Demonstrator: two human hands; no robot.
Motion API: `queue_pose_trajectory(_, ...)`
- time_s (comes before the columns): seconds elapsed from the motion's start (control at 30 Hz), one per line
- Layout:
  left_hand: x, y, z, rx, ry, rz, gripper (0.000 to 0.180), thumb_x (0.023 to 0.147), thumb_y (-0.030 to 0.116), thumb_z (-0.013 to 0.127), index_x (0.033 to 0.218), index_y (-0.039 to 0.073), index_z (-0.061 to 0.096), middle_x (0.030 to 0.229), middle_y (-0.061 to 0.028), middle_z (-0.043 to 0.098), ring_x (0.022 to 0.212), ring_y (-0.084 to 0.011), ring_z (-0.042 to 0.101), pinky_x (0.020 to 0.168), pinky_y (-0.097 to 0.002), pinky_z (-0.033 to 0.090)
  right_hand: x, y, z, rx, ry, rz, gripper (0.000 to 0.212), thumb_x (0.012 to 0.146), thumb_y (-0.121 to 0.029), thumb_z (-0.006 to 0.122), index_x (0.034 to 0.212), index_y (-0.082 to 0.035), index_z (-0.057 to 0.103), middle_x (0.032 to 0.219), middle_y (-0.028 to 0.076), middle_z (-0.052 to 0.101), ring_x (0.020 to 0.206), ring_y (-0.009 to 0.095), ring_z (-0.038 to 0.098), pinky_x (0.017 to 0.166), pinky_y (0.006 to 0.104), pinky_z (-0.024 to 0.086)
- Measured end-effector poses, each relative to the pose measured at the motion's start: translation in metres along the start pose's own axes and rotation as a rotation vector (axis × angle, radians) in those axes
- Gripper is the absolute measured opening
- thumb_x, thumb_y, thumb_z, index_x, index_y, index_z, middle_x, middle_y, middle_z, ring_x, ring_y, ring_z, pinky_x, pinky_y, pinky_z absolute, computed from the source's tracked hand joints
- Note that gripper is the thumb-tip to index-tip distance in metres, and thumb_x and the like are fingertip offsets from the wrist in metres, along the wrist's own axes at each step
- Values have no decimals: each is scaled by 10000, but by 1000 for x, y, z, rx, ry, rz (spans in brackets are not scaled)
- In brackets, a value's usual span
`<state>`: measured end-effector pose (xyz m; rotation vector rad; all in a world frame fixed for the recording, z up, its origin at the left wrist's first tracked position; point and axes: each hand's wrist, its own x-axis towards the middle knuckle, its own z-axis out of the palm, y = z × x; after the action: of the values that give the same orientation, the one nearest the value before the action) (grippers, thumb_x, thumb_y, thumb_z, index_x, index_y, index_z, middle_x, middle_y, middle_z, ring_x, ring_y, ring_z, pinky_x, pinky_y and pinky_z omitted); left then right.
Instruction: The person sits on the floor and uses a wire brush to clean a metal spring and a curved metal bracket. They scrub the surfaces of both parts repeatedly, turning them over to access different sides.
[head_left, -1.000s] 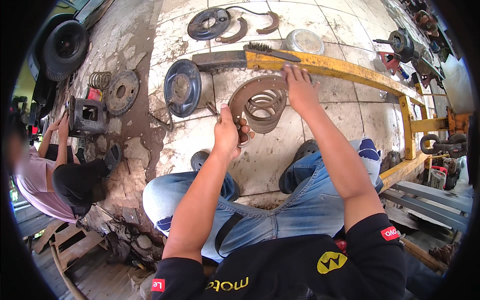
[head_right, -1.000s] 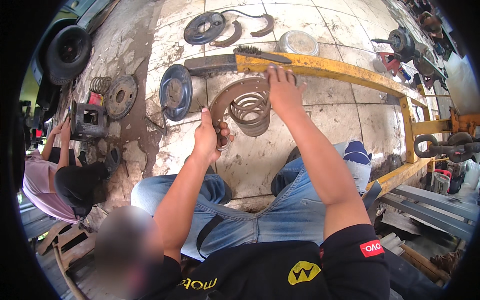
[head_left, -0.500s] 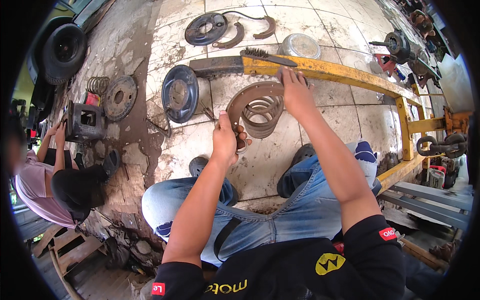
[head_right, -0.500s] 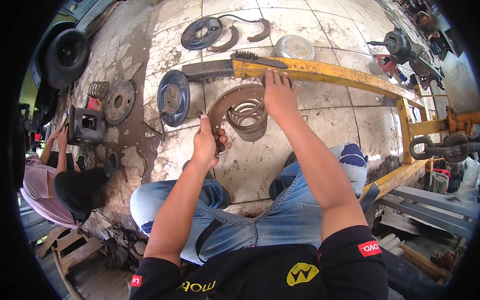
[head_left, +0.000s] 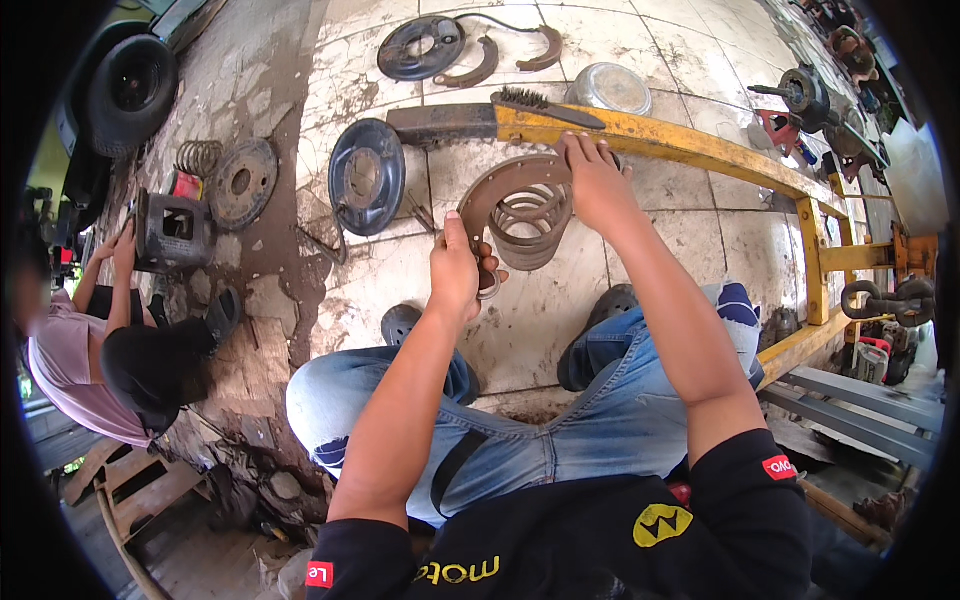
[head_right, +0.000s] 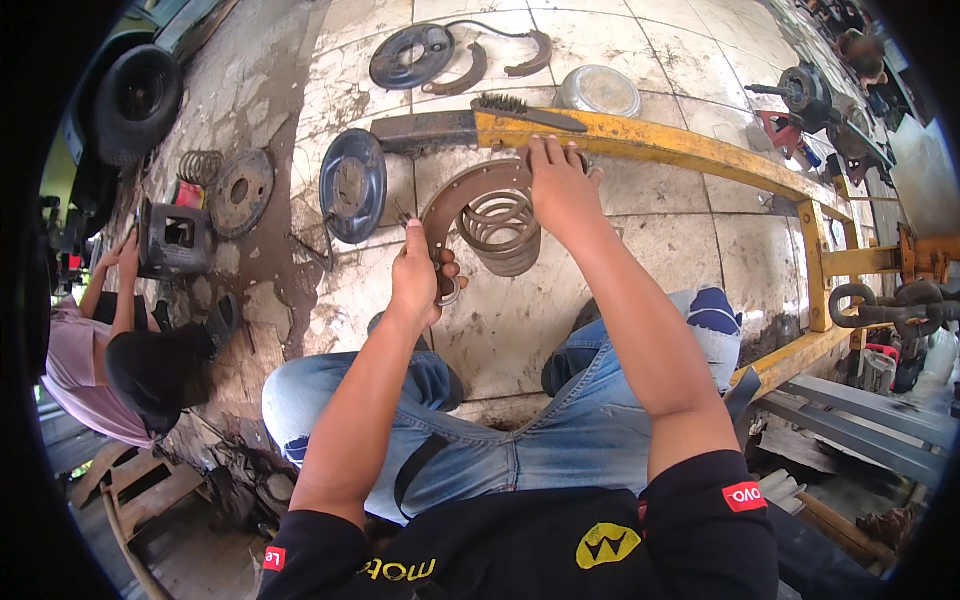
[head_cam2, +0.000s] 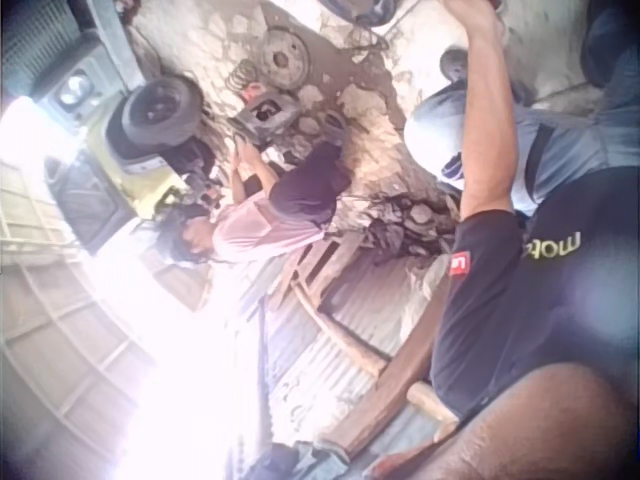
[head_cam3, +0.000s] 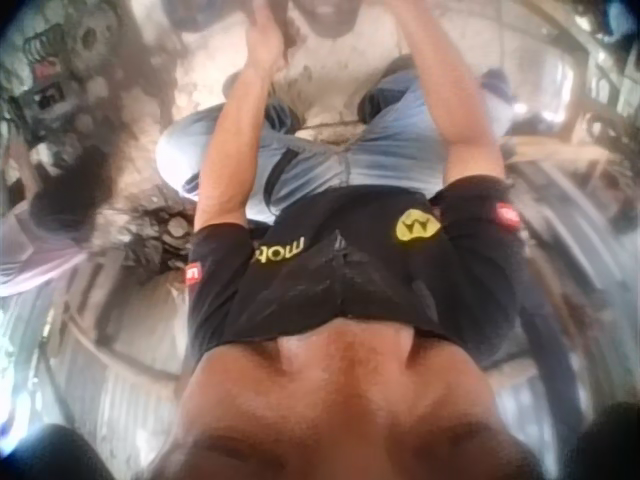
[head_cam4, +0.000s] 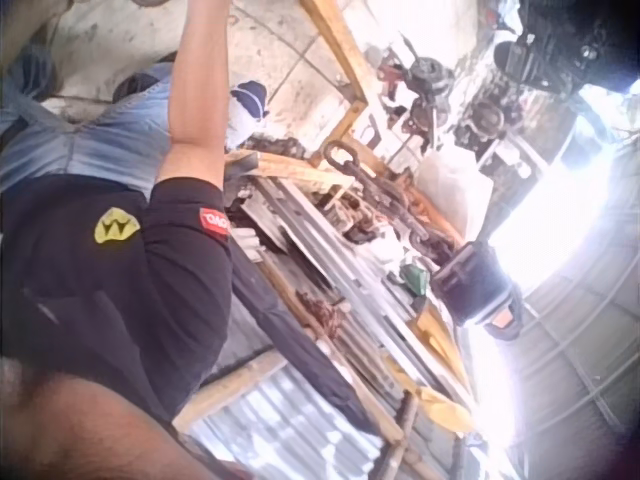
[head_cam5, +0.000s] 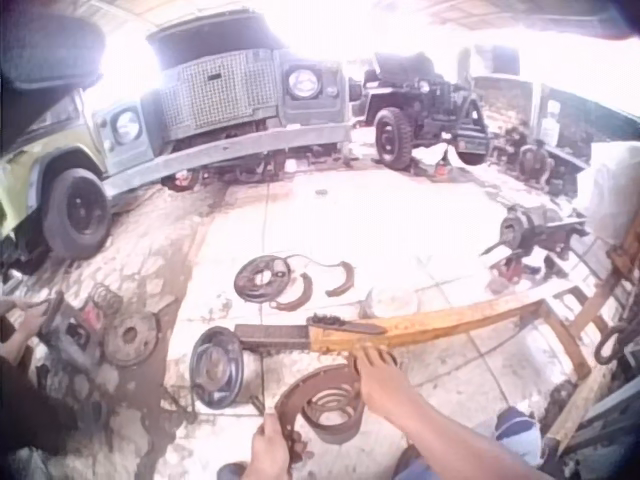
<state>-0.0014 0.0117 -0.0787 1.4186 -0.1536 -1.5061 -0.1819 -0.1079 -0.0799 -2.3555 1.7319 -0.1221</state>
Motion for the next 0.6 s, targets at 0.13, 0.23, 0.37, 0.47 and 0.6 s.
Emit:
queue_pose_trajectory(0.13, 0, -1, 2, -32, -7, -14, 455, 1029, 498, 359, 1124, 67, 472, 736, -24, 487, 544, -107, 494, 526, -362, 565, -11, -8, 14, -121, 12, -47, 596, 922, -81, 496, 1483, -94, 296, 1524, 136, 346, 1416, 396, 317, 1021, 740, 301)
queue_pose_trajectory(0.23, -2, 1, 7, -22, -21, -14, 445, 1029, 494, 365, 1116, 71, 472, 736, -23, 492, 542, -107, 497, 522, -359, 563, 17, 7, 11, -78, -98, 15, 576, 930, -89, 483, 1478, -92, 303, 1524, 133, 342, 1417, 386, 320, 1015, 741, 308)
queue_pose_trajectory(0.37, -2, 0, 2, 12, -18, -5, 438, 1029, 490, 372, 1115, 72, 472, 733, -22, 496, 539, -108, 501, 515, -357, 561, 24, 15, 5, -39, -158, 29, 563, 940, -99, 471, 1476, -86, 303, 1520, 127, 345, 1414, 373, 331, 1015, 734, 317)
queue_pose_trajectory(0.47, 1, 2, 0, -3, -12, -5, 452, 1028, 495, 372, 1115, 62, 472, 742, -33, 485, 547, -126, 490, 525, -363, 545, -1, 1, 2, -66, -45, -53, 560, 942, -97, 469, 1476, -78, 299, 1523, 117, 347, 1413, 367, 335, 1025, 719, 324)
queue_pose_trajectory(0.6, 2, 6, 4, -15, 2, -17, 457, 1027, 496, 374, 1107, 58, 477, 745, -38, 479, 554, -134, 484, 530, -369, 535, 1, -8, 11, -137, 15, -23, 561, 940, -84, 456, 1478, -75, 297, 1541, 102, 326, 1417, 365, 328, 1043, 700, 323)
